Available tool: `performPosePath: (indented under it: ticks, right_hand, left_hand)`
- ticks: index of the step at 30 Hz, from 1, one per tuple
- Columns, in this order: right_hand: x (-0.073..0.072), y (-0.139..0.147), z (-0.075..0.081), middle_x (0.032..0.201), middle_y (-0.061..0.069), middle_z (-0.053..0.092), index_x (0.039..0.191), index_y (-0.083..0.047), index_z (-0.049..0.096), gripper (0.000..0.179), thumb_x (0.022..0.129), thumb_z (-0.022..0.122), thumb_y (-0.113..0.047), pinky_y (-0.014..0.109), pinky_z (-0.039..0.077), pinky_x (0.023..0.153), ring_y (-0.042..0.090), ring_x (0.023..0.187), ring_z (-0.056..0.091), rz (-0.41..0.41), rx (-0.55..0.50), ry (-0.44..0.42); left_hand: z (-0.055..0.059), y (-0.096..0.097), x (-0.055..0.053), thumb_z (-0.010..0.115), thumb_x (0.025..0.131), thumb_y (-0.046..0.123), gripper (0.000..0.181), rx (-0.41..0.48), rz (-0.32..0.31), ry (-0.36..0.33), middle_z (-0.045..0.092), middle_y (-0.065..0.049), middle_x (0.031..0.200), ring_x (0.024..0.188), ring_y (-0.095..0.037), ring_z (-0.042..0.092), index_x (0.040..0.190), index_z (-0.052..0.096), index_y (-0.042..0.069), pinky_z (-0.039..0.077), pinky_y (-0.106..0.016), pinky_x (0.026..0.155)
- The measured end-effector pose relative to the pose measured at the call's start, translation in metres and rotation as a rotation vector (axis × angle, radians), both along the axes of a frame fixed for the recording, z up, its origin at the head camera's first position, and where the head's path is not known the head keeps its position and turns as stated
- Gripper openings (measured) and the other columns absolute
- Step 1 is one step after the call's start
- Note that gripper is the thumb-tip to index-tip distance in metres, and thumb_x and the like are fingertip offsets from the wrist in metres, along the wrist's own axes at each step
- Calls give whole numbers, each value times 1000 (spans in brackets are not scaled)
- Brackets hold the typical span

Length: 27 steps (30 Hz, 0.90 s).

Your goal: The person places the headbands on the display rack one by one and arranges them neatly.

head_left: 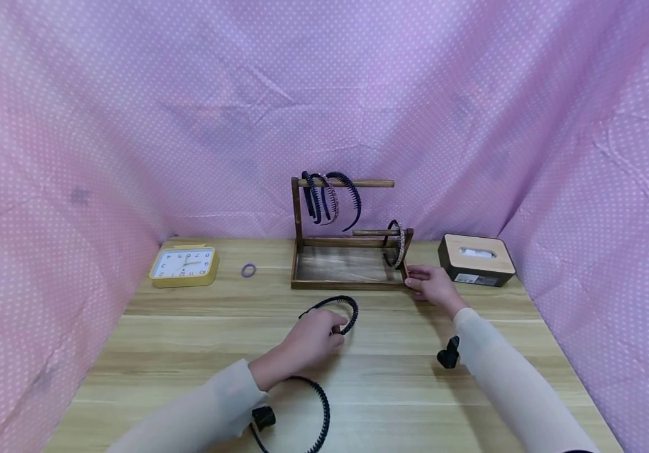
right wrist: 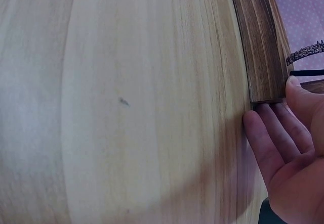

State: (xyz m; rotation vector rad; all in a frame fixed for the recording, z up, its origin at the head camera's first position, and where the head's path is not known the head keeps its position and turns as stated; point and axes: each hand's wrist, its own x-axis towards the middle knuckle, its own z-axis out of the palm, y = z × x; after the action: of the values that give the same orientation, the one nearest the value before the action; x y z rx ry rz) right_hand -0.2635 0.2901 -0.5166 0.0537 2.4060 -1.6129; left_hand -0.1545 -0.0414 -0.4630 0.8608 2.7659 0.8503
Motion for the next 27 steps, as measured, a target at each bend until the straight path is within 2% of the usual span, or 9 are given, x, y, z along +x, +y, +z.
performPosePath:
  ticks: [2, 5, 8, 11, 15, 21, 27]
  right_hand:
    - [0, 0, 0, 151, 28, 49, 152, 1, 45, 56, 102, 64, -13, 40, 62, 86, 34, 125, 62, -7, 3, -8]
    - [1, 1, -1, 151, 28, 49, 153, 1, 44, 56, 103, 64, -14, 40, 62, 86, 33, 124, 63, -2, 8, -8]
    - [1, 0, -1, 151, 28, 49, 152, 1, 45, 56, 102, 64, -13, 41, 62, 87, 32, 123, 64, -3, -1, -6]
    - [1, 0, -1, 151, 29, 49, 152, 2, 45, 56, 102, 65, -12, 41, 62, 87, 31, 122, 64, -9, -10, -3]
    - [1, -1, 1, 151, 29, 48, 152, 2, 44, 56, 102, 65, -14, 41, 62, 88, 34, 126, 62, -10, -6, 1]
    - [1, -2, 1, 151, 29, 48, 153, 2, 43, 55, 103, 62, -12, 42, 61, 90, 37, 129, 59, -9, -7, -1]
    - [2, -3, 2, 150, 29, 50, 153, 2, 44, 54, 104, 61, -10, 42, 61, 89, 35, 127, 61, -11, -7, 2]
  left_hand:
    - [0, -6, -1, 73, 91, 6, 22, 47, 2, -24, 40, 9, 63, 57, -5, 38, 73, 59, 9, 33, -20, 54]
    - [2, -14, 0, 74, 92, 6, 3, 157, 41, -102, 53, 10, 72, 67, -5, 50, 93, 75, 9, 43, -20, 60]
    - [7, -20, 2, 74, 93, 8, 20, 264, 115, -183, 66, 7, 85, 82, -10, 61, 113, 77, 7, 52, -24, 68]
    - [10, -25, 3, 74, 94, 8, 18, 328, 180, -219, 71, 3, 91, 90, -14, 66, 112, 77, 7, 55, -26, 73]
    - [11, -32, 4, 75, 92, 6, 14, 356, 217, -223, 73, 1, 92, 87, -14, 67, 105, 77, 8, 55, -26, 73]
    - [9, -40, 4, 75, 92, 6, 11, 360, 211, -236, 72, 2, 90, 85, -11, 65, 103, 74, 8, 54, -24, 72]
    - [10, -45, 6, 76, 92, 9, 25, 383, 235, -270, 74, 0, 96, 91, -14, 67, 116, 73, 6, 57, -25, 72]
